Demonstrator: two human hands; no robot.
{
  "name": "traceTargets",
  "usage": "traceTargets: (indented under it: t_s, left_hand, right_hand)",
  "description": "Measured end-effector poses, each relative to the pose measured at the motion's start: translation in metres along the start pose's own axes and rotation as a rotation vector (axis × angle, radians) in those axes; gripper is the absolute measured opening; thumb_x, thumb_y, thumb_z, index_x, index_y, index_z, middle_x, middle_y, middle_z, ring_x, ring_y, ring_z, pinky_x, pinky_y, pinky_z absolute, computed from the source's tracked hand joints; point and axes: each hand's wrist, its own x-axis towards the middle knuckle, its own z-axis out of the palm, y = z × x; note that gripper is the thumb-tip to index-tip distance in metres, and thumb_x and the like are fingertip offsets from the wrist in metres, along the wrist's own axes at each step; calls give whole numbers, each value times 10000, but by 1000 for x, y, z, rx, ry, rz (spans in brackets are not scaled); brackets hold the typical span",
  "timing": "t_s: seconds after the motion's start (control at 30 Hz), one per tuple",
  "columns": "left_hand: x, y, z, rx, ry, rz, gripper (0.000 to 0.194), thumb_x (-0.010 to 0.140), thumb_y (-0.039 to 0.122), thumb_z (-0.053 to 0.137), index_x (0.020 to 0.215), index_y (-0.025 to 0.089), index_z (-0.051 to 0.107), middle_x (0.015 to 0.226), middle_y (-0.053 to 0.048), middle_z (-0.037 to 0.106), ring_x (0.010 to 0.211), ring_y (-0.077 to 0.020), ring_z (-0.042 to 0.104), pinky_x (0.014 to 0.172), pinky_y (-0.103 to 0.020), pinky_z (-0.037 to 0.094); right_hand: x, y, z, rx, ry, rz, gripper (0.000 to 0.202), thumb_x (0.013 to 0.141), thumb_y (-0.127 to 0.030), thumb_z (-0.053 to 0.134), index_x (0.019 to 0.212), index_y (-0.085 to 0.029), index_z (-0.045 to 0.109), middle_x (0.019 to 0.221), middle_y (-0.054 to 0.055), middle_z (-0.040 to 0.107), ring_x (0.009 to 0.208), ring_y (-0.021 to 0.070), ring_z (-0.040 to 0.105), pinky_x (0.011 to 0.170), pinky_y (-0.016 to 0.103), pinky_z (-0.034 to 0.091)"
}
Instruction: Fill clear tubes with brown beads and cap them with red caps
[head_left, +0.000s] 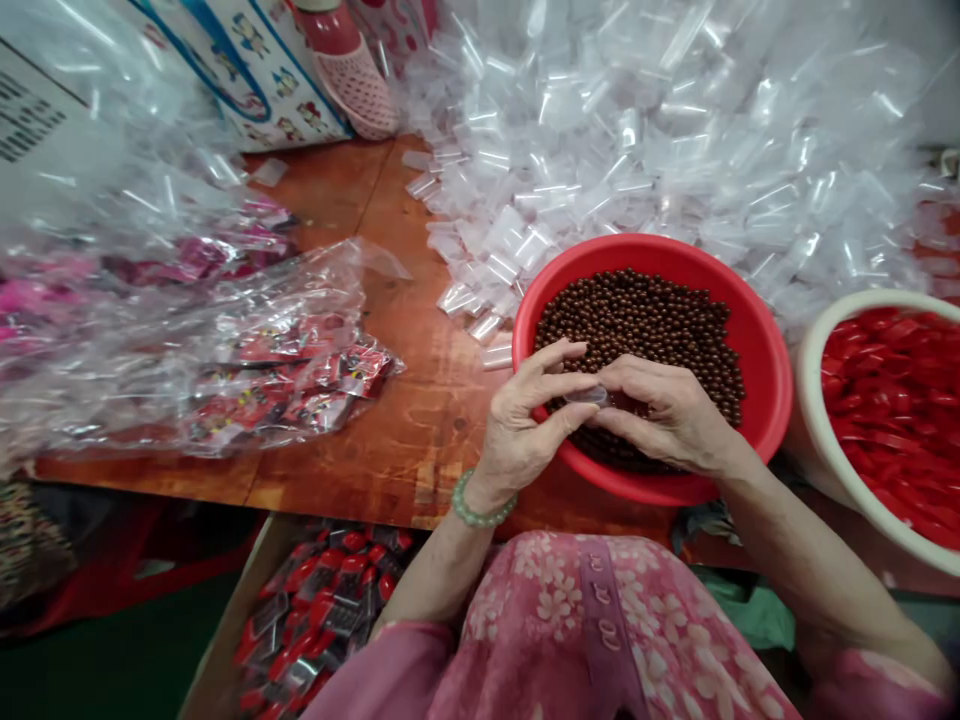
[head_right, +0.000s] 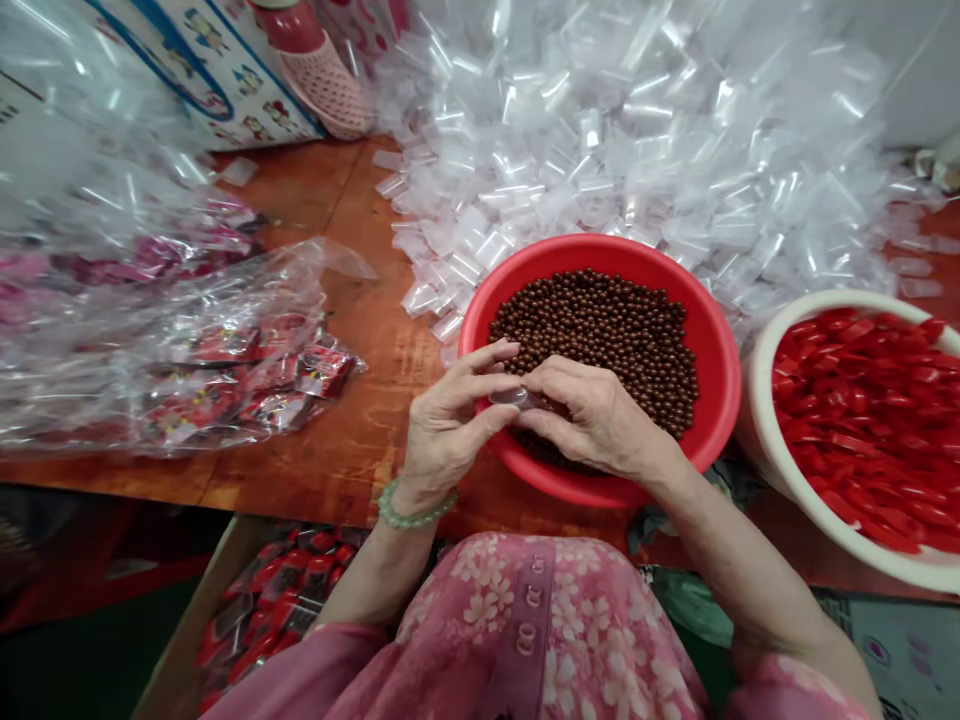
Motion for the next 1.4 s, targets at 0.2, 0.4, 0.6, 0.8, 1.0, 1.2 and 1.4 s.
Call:
traceTargets:
  t_s: [0.2, 0.4, 0.6, 0.8, 1.0, 1.2, 1.4]
  left_hand:
    - [2, -13, 2, 191, -2, 99, 476, 899, 327, 782, 1348, 221, 666, 1383, -135, 712, 1349, -261, 650, 1193, -487, 516]
    - [3, -10, 4, 368, -1, 151, 338, 939, 259, 721, 1261, 167, 673, 1296, -153, 751, 1247, -233, 709, 1110, -434, 581]
    - [4, -14, 6, 376, 80, 179, 209, 946, 188, 689, 1149, 146, 703, 1194, -125, 787, 1145, -200, 749, 1028, -372, 621]
    - [3, -19, 16, 416, 212, 211, 158, 972, 102, 591, 1066, 151, 708, 1096, -96, 802, 1062, -173, 762, 970, -351, 636]
    - [2, -20, 11, 431, 111, 225, 304, 952, 40, 497, 1176, 144, 676, 1183, -118, 774, 1143, -187, 733, 1028, -384, 614]
    - [6, -13, 2, 512, -189, 255, 426, 893, 41, 509, 1305, 70, 610, 1268, -173, 732, 1223, -251, 687, 1090, -440, 583]
    - [7, -8, -1, 594, -345, 249, 491, 891, 22, 458, 1372, 31, 554, 1334, -202, 692, 1289, -280, 641, 1125, -479, 550]
  right_hand:
    - [-4, 19, -20, -164, -189, 96, 198, 1040, -275, 542, 1072, -186, 716, 996, 75, 746, 874, 162, 707, 780, 282, 553]
    - [2, 48, -17, -38, -95, 348, 390, 945, -295, 619, 1315, -170, 609, 941, 34, 743, 741, 156, 693, 695, 277, 546]
    - [11, 93, -7, 86, 92, 696, 366, 859, -289, 640, 1194, -144, 663, 830, 35, 726, 666, 177, 694, 646, 299, 571]
    - [21, 87, 3, 25, -100, 921, 253, 893, -201, 646, 1111, -118, 744, 778, 53, 750, 594, 156, 672, 593, 259, 549]
    - [28, 70, 10, 258, -256, 1138, 75, 878, -121, 662, 881, -129, 737, 534, 0, 656, 432, 126, 598, 440, 213, 487]
    - [22, 68, 11, 493, -272, 1250, 167, 816, -105, 660, 657, -147, 689, 449, -21, 578, 353, 84, 474, 347, 192, 403]
    - [16, 67, 14, 690, -324, 1269, 164, 778, -130, 695, 622, -155, 654, 423, -30, 543, 316, 73, 453, 315, 175, 377]
